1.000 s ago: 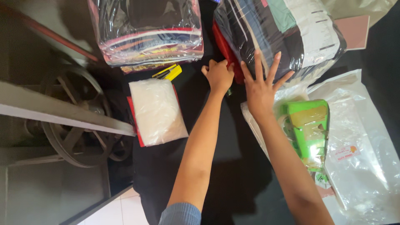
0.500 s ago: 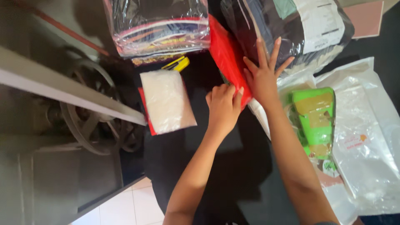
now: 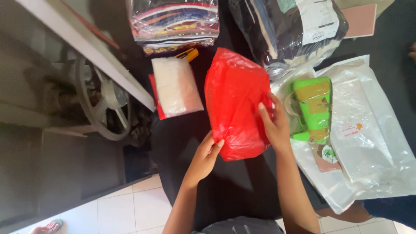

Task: The person wraps a white rectangular item in bubble wrap and then places it into a red plastic bag. They fold the bag neatly, place a label on it, and set it aside. The person repeats this process with another item, folding the red bag and stacking the finished packages.

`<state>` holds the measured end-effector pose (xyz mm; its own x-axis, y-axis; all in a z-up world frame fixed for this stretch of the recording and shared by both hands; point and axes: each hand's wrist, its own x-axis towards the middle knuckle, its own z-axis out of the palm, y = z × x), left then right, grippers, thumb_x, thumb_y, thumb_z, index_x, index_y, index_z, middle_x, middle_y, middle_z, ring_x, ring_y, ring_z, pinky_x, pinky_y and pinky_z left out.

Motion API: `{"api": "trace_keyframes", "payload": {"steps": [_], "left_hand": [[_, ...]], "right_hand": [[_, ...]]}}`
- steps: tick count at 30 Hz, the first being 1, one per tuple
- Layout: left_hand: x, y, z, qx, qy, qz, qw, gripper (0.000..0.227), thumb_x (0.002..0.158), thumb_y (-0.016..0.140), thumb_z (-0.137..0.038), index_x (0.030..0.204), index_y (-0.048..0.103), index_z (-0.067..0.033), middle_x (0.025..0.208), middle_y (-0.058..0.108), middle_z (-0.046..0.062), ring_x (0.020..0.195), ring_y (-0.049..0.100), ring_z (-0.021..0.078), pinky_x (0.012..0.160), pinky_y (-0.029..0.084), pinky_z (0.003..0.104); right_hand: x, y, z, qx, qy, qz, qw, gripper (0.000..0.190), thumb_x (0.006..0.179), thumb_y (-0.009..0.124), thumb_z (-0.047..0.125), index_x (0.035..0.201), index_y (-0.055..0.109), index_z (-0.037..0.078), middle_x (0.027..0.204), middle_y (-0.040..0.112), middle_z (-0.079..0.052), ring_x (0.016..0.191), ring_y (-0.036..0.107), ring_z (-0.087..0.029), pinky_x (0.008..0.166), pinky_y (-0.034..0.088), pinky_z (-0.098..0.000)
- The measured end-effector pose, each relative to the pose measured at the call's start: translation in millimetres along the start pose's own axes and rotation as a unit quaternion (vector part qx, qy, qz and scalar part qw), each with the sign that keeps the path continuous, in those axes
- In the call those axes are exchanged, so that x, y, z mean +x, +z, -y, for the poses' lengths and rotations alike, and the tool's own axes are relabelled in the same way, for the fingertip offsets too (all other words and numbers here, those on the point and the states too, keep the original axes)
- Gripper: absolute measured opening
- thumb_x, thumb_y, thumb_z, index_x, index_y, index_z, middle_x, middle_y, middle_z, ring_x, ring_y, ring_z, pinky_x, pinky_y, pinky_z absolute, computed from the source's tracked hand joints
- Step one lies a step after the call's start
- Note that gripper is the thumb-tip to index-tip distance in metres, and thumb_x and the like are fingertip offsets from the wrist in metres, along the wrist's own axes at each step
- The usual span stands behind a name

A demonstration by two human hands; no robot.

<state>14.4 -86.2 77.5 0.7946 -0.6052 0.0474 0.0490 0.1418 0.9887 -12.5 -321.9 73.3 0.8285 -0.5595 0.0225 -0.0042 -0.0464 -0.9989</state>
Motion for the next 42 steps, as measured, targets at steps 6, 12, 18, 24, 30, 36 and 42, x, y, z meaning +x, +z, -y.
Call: {"api": "trace_keyframes", "payload": {"steps": [6, 12, 18, 24, 30, 36, 42], "left_hand": [[-42, -23, -8, 0.169, -0.1, -0.041, 0.98, 0.042, 0.099, 0.066, -0.026, 0.131, 0.062, 0.0004, 0.124, 0.069, 0.013, 0.114, 0.068, 0.0212, 0.1, 0.051, 0.032], [-55, -22, -13, 0.066, -0.145, -0.095, 0.983, 0.076, 0.091, 0.071, -0.029, 0.152, 0.034, -0.0028, 0.138, 0.06, 0.014, 0.119, 0.065, 0.0218, 0.098, 0.052, 0.035], [-58, -9, 3, 0.164, -0.02, -0.165, 0.972, 0.081, 0.094, 0.073, -0.021, 0.156, 0.027, 0.0011, 0.152, 0.048, 0.022, 0.14, 0.051, 0.0314, 0.114, 0.04, 0.039], [-53, -3, 0, 0.278, 0.053, -0.219, 0.934, 0.076, 0.094, 0.071, -0.016, 0.158, 0.032, -0.0003, 0.152, 0.046, 0.024, 0.14, 0.048, 0.0379, 0.116, 0.039, 0.042], [-57, -6, -4, 0.264, 0.031, -0.221, 0.938, 0.067, 0.09, 0.078, -0.021, 0.145, 0.044, -0.0014, 0.142, 0.051, 0.02, 0.128, 0.056, 0.0339, 0.105, 0.048, 0.04], [-60, -13, 13, 0.258, 0.007, -0.22, 0.941, 0.045, 0.096, 0.074, -0.021, 0.132, 0.055, -0.0032, 0.149, 0.05, 0.018, 0.124, 0.062, 0.029, 0.097, 0.053, 0.036], [-55, -8, 19, 0.153, -0.012, -0.226, 0.962, 0.066, 0.094, 0.074, -0.019, 0.148, 0.041, -0.0044, 0.131, 0.061, 0.015, 0.107, 0.066, 0.0203, 0.089, 0.054, 0.031]], "right_hand": [[-29, 13, -14, 0.057, 0.058, -0.031, 0.996, 0.095, 0.084, 0.077, -0.001, 0.159, 0.018, 0.001, 0.15, 0.043, -0.013, 0.128, 0.06, -0.026, 0.097, 0.059, -0.0359], [-54, 3, -14, 0.05, 0.098, 0.014, 0.994, 0.091, 0.085, 0.076, -0.002, 0.159, 0.023, 0.001, 0.149, 0.053, -0.014, 0.13, 0.06, -0.025, 0.103, 0.054, -0.0363], [-79, 3, -19, 0.003, 0.068, 0.099, 0.993, 0.077, 0.088, 0.07, 0.0, 0.156, 0.035, 0.003, 0.144, 0.058, -0.012, 0.131, 0.058, -0.02, 0.109, 0.049, -0.0342], [-86, 10, -26, -0.02, -0.004, 0.042, 0.999, 0.066, 0.099, 0.064, 0.007, 0.159, 0.036, 0.004, 0.147, 0.056, -0.011, 0.13, 0.056, -0.016, 0.108, 0.047, -0.031], [-81, 7, -27, -0.063, -0.015, 0.033, 0.997, 0.061, 0.102, 0.061, 0.009, 0.158, 0.038, 0.003, 0.148, 0.056, -0.011, 0.13, 0.056, -0.016, 0.108, 0.046, -0.0303], [-85, 9, -30, -0.091, -0.014, 0.007, 0.996, 0.057, 0.1, 0.065, 0.008, 0.152, 0.043, 0.001, 0.144, 0.06, -0.014, 0.131, 0.059, -0.018, 0.11, 0.046, -0.0317], [-91, 6, -39, -0.083, 0.001, 0.001, 0.997, 0.051, 0.102, 0.061, 0.008, 0.151, 0.046, 0.001, 0.132, 0.065, -0.009, 0.117, 0.063, -0.013, 0.1, 0.049, -0.0272]]}}
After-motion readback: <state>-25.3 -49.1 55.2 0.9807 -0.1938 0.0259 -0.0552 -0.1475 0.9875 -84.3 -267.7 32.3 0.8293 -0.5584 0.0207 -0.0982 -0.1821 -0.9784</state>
